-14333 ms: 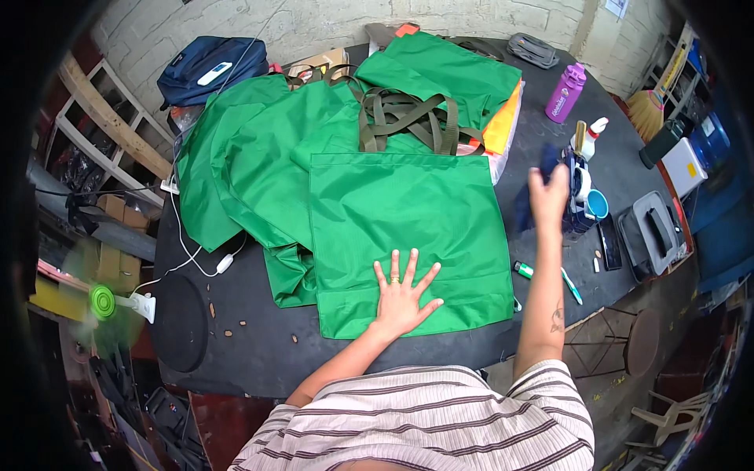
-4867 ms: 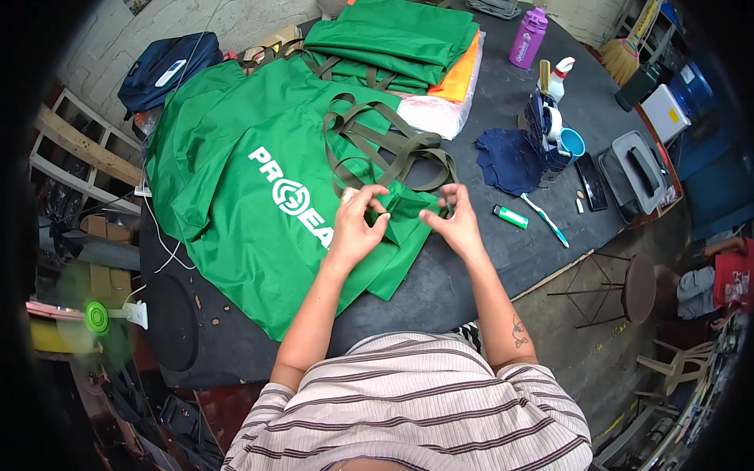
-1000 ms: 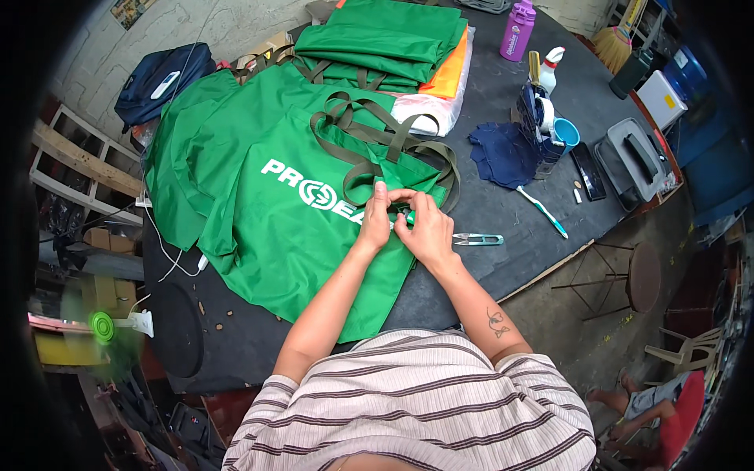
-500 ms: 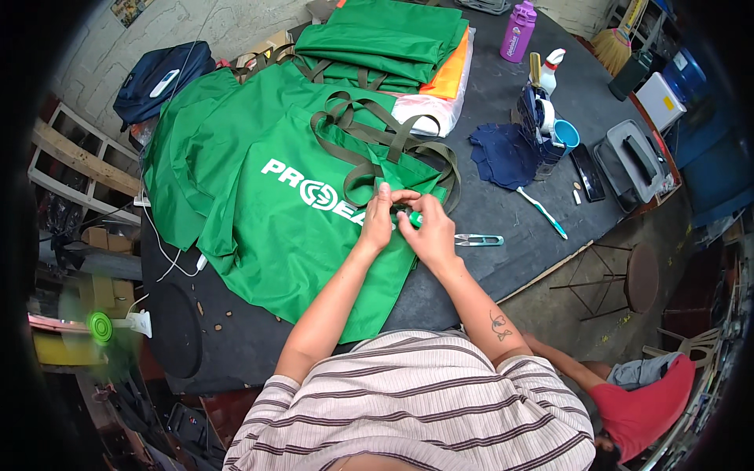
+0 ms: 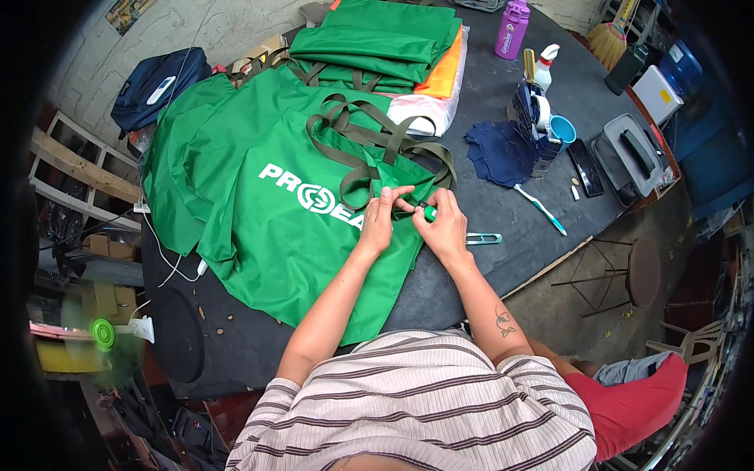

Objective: Inspecting and finishing green fabric bags by trimming threads and checking straps.

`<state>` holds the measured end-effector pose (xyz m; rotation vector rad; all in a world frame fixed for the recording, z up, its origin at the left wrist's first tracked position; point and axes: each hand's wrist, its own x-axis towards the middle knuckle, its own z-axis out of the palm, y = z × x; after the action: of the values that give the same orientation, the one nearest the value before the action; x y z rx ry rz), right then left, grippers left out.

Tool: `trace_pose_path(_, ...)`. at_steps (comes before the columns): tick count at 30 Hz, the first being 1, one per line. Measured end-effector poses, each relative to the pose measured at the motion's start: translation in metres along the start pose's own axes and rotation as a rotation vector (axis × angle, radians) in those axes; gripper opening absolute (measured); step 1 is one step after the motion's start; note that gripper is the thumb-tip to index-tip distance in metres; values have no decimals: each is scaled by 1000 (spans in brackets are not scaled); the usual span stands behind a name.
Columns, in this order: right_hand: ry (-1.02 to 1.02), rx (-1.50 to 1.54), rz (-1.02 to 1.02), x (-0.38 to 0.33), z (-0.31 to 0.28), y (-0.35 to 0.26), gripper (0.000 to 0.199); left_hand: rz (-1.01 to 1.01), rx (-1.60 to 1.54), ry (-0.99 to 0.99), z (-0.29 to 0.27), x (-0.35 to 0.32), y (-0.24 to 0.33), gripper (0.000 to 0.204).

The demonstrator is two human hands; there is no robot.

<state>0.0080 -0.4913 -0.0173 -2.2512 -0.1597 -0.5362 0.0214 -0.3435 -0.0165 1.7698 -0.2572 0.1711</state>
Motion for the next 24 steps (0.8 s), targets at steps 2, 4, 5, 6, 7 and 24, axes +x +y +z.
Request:
trace_pose_path(2, -4, 9, 7, 0, 0, 1, 27, 2, 11, -1, 0, 0, 0, 62)
trace_pose_path(4, -7, 17, 14, 2, 0, 3, 28, 5, 22, -3, -1, 0, 0, 62)
trace_pose_path(5, 18, 62, 48, 4, -1, 5, 29, 6, 32, -6, -1, 0, 0, 61)
trace_pose_path(6, 23, 110, 102, 6, -2, 7, 30, 5, 39, -8, -1, 0, 1, 60)
trace_pose_path(7, 57, 119, 102, 9, -4, 9, 32, 9, 40, -12, -1, 0, 1, 60)
trace_pose_path(24, 104, 64, 98, 32, -9, 14, 26, 19, 226, -41, -1, -5, 9, 55)
